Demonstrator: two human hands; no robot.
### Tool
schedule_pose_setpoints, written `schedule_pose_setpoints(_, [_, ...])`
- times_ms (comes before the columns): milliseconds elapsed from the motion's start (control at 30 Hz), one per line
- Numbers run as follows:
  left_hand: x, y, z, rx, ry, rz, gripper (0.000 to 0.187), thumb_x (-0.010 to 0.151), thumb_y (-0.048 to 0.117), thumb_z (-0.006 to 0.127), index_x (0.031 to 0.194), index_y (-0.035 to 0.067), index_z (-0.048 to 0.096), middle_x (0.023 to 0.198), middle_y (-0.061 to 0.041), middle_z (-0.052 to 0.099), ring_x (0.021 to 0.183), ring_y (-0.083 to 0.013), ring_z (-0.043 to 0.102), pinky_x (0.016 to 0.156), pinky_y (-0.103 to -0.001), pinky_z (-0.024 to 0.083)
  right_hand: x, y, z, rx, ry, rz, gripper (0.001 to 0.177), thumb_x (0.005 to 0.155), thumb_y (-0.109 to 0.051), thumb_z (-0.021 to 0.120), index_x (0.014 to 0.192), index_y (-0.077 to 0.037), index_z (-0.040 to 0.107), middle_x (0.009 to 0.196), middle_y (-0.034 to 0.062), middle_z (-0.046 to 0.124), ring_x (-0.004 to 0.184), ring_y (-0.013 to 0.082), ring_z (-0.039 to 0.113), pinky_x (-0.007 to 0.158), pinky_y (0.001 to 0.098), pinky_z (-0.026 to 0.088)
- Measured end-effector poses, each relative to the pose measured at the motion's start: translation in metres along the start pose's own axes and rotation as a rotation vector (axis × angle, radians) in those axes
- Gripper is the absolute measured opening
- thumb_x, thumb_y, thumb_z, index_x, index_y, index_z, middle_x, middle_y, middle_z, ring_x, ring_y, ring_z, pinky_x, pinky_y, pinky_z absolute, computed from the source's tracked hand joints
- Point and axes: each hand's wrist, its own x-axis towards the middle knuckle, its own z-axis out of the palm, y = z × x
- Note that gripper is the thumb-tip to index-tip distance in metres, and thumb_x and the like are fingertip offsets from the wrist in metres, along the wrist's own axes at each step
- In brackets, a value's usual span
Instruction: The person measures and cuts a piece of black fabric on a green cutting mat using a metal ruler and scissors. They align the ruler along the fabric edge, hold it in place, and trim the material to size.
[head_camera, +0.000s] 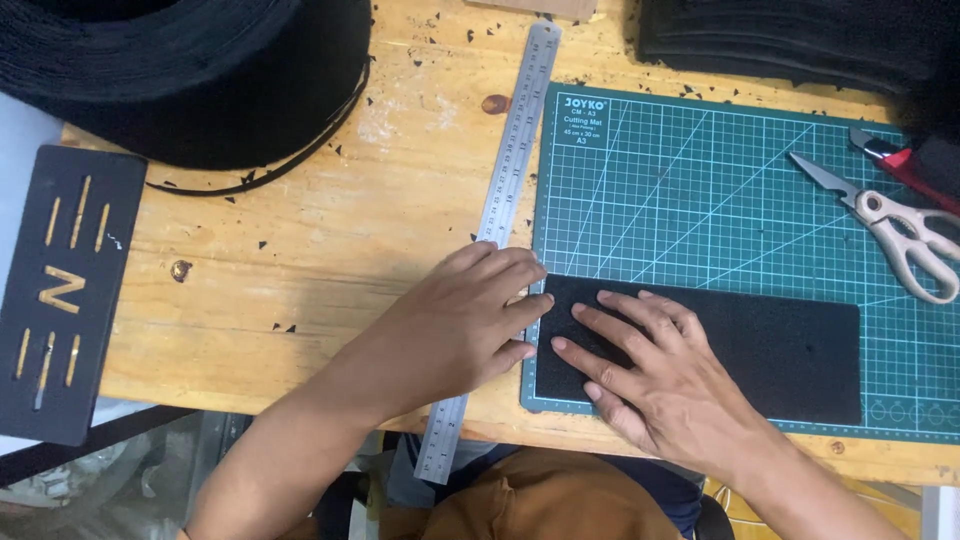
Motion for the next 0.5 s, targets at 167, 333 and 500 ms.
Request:
schedule_pose_setpoints(167, [-0.0001,0.0013,-0.0014,0.011,0.006,0.005,0.039,0.095,0.023,0.069,0.127,0.002,0.063,0.140,-0.021,0.058,0.137,-0.0371,0.048,0.115,-0.052,0.036,-0.0007,-0.0001,0.0004,-0.003,-0.012,-0.002,0.044,0.103,-0.034,0.047,0.145,-0.024,0.058,0.147,0.0104,0.056,0.141,0.0339,0.049,0.112,0.0532,0.038])
schedule_pose_setpoints(333, [0.0005,0.0010,-0.0020,0.029,0.014,0.022,0.040,0.092,0.021,0.072,0.126,0.001,0.064,0.137,-0.020,0.059,0.135,-0.0369,0.050,0.113,-0.051,0.038,-0.0012,-0.0008,0.0013,-0.007,-0.005,0.003,0.044,0.103,-0.034,0.047,0.144,-0.024,0.058,0.148,0.0103,0.056,0.141,0.0341,0.049,0.113,0.0525,0.037])
schedule_pose_setpoints(500, [-0.0004,0.0004,0.0004,0.039,0.012,0.016,0.040,0.093,0.021,0.071,0.127,0.002,0.064,0.139,-0.020,0.058,0.137,-0.0366,0.049,0.114,-0.051,0.037,-0.0021,-0.0006,0.0019,-0.022,-0.020,0.005,0.045,0.104,-0.036,0.045,0.146,-0.025,0.056,0.148,0.0095,0.054,0.143,0.0335,0.047,0.114,0.0528,0.036])
